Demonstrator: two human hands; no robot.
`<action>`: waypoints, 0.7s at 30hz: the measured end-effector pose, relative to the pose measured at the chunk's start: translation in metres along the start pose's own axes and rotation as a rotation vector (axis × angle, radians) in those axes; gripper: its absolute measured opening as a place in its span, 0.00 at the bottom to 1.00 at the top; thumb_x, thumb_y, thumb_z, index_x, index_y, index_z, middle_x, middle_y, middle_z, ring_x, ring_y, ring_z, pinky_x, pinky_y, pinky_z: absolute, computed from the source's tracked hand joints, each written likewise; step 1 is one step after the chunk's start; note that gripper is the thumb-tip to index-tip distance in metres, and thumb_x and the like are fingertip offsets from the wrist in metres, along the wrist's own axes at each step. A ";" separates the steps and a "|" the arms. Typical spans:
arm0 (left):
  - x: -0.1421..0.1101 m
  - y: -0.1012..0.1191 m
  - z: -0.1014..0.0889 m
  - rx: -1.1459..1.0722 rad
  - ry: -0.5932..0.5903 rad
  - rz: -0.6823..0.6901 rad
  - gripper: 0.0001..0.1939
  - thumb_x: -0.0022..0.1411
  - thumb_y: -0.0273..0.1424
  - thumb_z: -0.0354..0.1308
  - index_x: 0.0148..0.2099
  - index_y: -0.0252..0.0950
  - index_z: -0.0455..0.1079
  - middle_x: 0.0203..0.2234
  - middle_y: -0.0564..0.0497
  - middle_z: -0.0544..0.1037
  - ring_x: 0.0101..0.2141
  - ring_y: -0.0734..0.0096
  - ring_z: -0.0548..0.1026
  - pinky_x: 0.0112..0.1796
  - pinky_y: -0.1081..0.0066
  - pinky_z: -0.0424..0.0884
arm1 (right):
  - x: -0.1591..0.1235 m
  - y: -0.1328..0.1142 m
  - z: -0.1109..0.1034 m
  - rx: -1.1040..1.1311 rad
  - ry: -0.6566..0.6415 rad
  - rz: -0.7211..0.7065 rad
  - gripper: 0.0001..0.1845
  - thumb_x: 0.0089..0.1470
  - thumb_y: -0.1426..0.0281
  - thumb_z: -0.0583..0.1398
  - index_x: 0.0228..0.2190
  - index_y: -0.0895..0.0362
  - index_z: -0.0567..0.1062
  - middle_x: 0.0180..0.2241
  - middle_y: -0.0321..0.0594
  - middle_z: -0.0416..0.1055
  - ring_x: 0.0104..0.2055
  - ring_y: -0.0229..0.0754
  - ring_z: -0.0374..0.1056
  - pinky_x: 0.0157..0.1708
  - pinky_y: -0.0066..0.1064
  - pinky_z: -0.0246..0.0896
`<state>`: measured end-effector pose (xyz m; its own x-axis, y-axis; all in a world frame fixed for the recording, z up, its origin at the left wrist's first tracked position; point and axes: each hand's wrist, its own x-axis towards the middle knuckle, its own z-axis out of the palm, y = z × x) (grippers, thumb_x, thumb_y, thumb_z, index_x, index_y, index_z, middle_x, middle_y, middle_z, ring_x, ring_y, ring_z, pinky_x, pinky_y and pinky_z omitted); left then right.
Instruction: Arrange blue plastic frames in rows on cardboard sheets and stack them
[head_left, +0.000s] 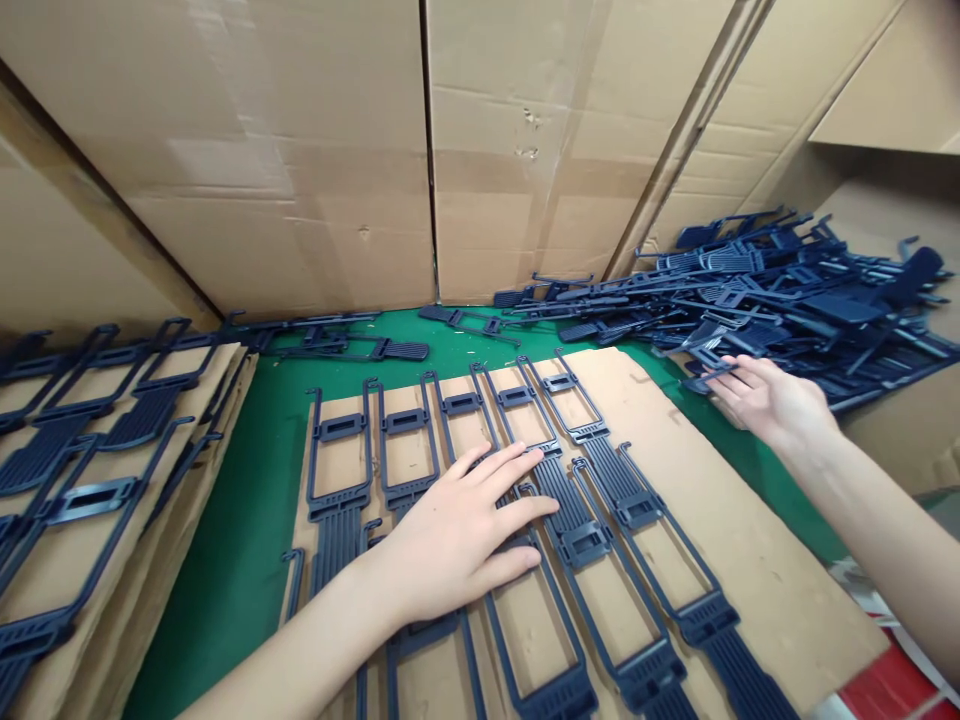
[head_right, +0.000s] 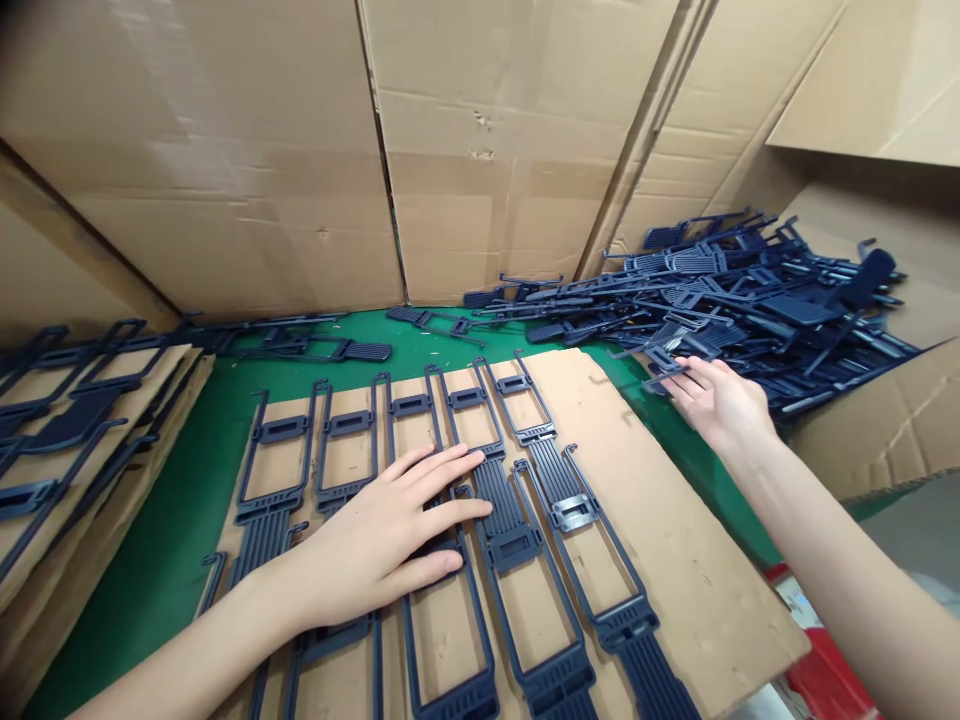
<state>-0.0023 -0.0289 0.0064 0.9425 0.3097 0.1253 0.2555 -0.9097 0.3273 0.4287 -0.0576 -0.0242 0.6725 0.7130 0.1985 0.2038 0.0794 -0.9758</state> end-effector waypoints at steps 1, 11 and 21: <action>0.000 0.000 0.000 0.002 -0.001 0.000 0.21 0.68 0.40 0.53 0.61 0.43 0.66 0.66 0.43 0.58 0.66 0.52 0.53 0.63 0.47 0.52 | -0.003 -0.003 -0.004 0.016 -0.013 0.043 0.09 0.46 0.66 0.63 0.23 0.53 0.67 0.32 0.47 0.72 0.41 0.52 0.73 0.42 0.49 0.69; 0.001 0.000 -0.001 0.019 -0.018 0.001 0.21 0.68 0.39 0.53 0.61 0.44 0.66 0.66 0.44 0.57 0.67 0.52 0.52 0.62 0.46 0.52 | -0.042 -0.023 -0.010 0.259 -0.082 0.380 0.04 0.54 0.65 0.63 0.31 0.52 0.76 0.46 0.47 0.72 0.52 0.44 0.69 0.50 0.32 0.67; 0.000 0.000 -0.001 0.010 -0.027 0.001 0.20 0.69 0.39 0.52 0.61 0.43 0.66 0.66 0.42 0.57 0.67 0.51 0.52 0.62 0.46 0.52 | -0.078 -0.059 0.040 0.451 -0.229 0.287 0.07 0.58 0.71 0.58 0.33 0.53 0.76 0.52 0.43 0.72 0.62 0.39 0.60 0.63 0.33 0.54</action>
<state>-0.0021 -0.0286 0.0075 0.9482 0.3015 0.1000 0.2568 -0.9128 0.3175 0.3355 -0.0904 0.0146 0.4751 0.8781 -0.0561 -0.3214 0.1138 -0.9401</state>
